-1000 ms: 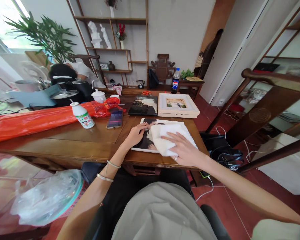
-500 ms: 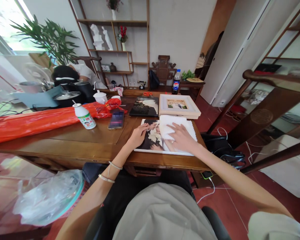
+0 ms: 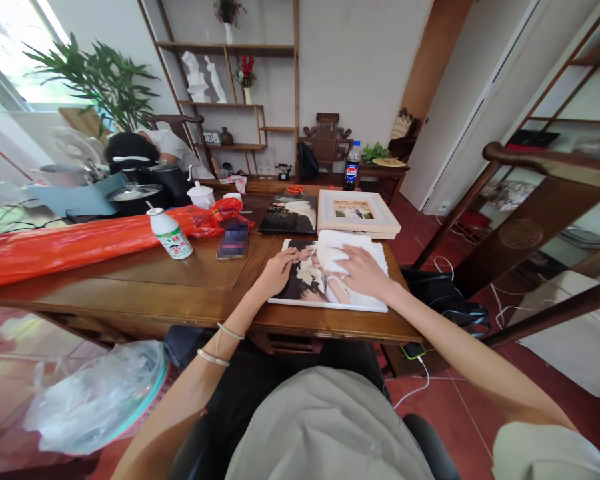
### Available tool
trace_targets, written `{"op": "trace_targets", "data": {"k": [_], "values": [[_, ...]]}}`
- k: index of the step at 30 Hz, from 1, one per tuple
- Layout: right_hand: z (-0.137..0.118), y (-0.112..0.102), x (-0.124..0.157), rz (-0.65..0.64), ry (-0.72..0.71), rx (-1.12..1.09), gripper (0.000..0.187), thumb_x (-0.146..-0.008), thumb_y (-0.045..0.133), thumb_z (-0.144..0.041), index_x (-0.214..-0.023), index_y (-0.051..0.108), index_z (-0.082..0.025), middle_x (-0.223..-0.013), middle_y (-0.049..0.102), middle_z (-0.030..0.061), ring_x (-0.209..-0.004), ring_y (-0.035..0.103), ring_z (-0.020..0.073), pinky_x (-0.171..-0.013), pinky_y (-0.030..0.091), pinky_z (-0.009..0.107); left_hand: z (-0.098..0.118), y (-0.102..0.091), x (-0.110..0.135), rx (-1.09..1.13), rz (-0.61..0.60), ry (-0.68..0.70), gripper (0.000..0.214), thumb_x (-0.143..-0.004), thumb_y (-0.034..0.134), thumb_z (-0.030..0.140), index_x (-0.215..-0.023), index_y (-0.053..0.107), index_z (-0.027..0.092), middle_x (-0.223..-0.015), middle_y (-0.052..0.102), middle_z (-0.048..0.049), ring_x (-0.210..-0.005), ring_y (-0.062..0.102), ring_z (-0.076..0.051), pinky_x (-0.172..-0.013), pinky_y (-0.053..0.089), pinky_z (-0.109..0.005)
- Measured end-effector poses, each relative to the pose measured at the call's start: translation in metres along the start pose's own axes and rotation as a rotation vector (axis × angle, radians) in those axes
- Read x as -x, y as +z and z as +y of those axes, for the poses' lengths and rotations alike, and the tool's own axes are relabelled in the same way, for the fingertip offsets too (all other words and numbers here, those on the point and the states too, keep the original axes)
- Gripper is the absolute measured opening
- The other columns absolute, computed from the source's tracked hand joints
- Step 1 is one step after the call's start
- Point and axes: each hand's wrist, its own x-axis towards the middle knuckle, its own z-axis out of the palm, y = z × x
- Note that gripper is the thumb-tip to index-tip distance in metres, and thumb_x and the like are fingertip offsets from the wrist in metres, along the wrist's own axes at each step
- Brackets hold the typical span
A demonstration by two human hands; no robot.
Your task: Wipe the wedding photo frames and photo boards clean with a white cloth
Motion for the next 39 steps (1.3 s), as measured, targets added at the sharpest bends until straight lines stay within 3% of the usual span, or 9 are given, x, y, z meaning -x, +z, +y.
{"op": "trace_targets", "data": {"k": [4, 8, 11, 14, 20, 26, 31, 35, 39], "values": [[0.01, 0.005, -0.014, -0.005, 0.077, 0.038, 0.037, -0.084, 0.048, -0.021, -0.117, 0.064, -0.018, -0.139, 0.047, 0.0135, -0.129, 0.037, 0.0341, -0.101, 0.031, 0.055, -0.001, 0.0, 0.0, -0.003, -0.003, 0.009, 0.036, -0.088, 0.035, 0.017, -0.108, 0.065, 0.013, -0.128, 0.058, -0.0122, -0.122, 0.052, -0.022, -0.108, 0.036, -0.04], [-0.027, 0.001, 0.01, 0.001, -0.043, 0.033, 0.031, -0.082, 0.052, -0.025, -0.108, 0.069, -0.021, -0.141, 0.044, 0.0127, -0.13, 0.033, 0.0381, -0.103, 0.026, 0.059, 0.0, 0.0, 0.0, -0.008, -0.002, 0.002, 0.036, -0.088, 0.036, 0.016, -0.109, 0.065, 0.015, -0.128, 0.059, -0.0101, -0.123, 0.052, -0.021, -0.108, 0.037, -0.038], [-0.061, -0.008, 0.036, -0.011, -0.197, -0.035, 0.03, -0.079, 0.057, -0.026, -0.104, 0.071, -0.021, -0.141, 0.043, 0.0133, -0.133, 0.029, 0.0381, -0.107, 0.023, 0.057, 0.001, -0.001, -0.001, 0.011, -0.01, 0.001, 0.036, -0.087, 0.037, 0.016, -0.108, 0.066, 0.014, -0.128, 0.059, -0.0108, -0.123, 0.051, -0.023, -0.108, 0.037, -0.04], [-0.075, -0.015, 0.048, -0.04, -0.283, -0.117, 0.028, -0.077, 0.059, -0.027, -0.1, 0.072, -0.016, -0.14, 0.043, 0.0152, -0.135, 0.026, 0.0362, -0.11, 0.022, 0.052, 0.004, -0.005, -0.001, 0.016, -0.026, 0.01, 0.036, -0.087, 0.037, 0.016, -0.11, 0.065, 0.015, -0.128, 0.059, -0.0091, -0.123, 0.052, -0.022, -0.108, 0.037, -0.041], [-0.035, -0.012, 0.021, 0.002, -0.201, -0.215, 0.031, -0.081, 0.049, -0.015, -0.106, 0.068, -0.017, -0.135, 0.051, 0.0135, -0.13, 0.038, 0.0299, -0.105, 0.03, 0.051, 0.002, -0.01, -0.001, 0.027, -0.045, 0.004, 0.04, -0.082, 0.036, 0.012, -0.109, 0.067, 0.014, -0.129, 0.058, -0.0094, -0.122, 0.052, -0.022, -0.109, 0.036, -0.039], [-0.005, -0.014, 0.001, 0.021, -0.026, -0.388, 0.033, -0.094, 0.037, -0.03, -0.108, 0.064, -0.018, -0.115, 0.065, 0.0097, -0.106, 0.058, 0.0246, -0.092, 0.044, 0.041, -0.001, -0.01, 0.0, 0.042, -0.045, 0.009, 0.048, -0.079, 0.034, 0.008, -0.116, 0.064, 0.016, -0.132, 0.056, -0.0075, -0.123, 0.051, -0.021, -0.11, 0.035, -0.038], [-0.032, -0.008, 0.012, 0.012, -0.12, -0.226, 0.03, -0.085, 0.045, -0.017, -0.105, 0.068, -0.019, -0.131, 0.055, 0.012, -0.127, 0.042, 0.0292, -0.103, 0.033, 0.048, 0.002, -0.008, -0.001, 0.016, -0.041, -0.006, 0.044, -0.085, 0.034, 0.012, -0.117, 0.064, 0.016, -0.132, 0.056, -0.0082, -0.122, 0.052, -0.021, -0.109, 0.036, -0.038], [-0.068, -0.009, 0.036, -0.045, -0.218, -0.148, 0.031, -0.078, 0.056, -0.022, -0.106, 0.069, -0.018, -0.143, 0.041, 0.0161, -0.136, 0.027, 0.0372, -0.107, 0.02, 0.059, 0.003, -0.009, -0.001, 0.019, -0.055, 0.023, 0.042, -0.086, 0.034, 0.013, -0.116, 0.063, 0.012, -0.132, 0.055, -0.0124, -0.122, 0.052, -0.022, -0.108, 0.037, -0.039], [-0.08, -0.017, 0.044, -0.089, -0.297, -0.177, 0.031, -0.078, 0.057, -0.027, -0.105, 0.069, -0.017, -0.141, 0.043, 0.0167, -0.135, 0.027, 0.037, -0.107, 0.02, 0.058, 0.002, -0.008, 0.0, 0.041, -0.053, 0.023, 0.042, -0.084, 0.037, 0.013, -0.118, 0.062, 0.013, -0.131, 0.055, -0.0115, -0.122, 0.052, -0.022, -0.107, 0.038, -0.039]]}}
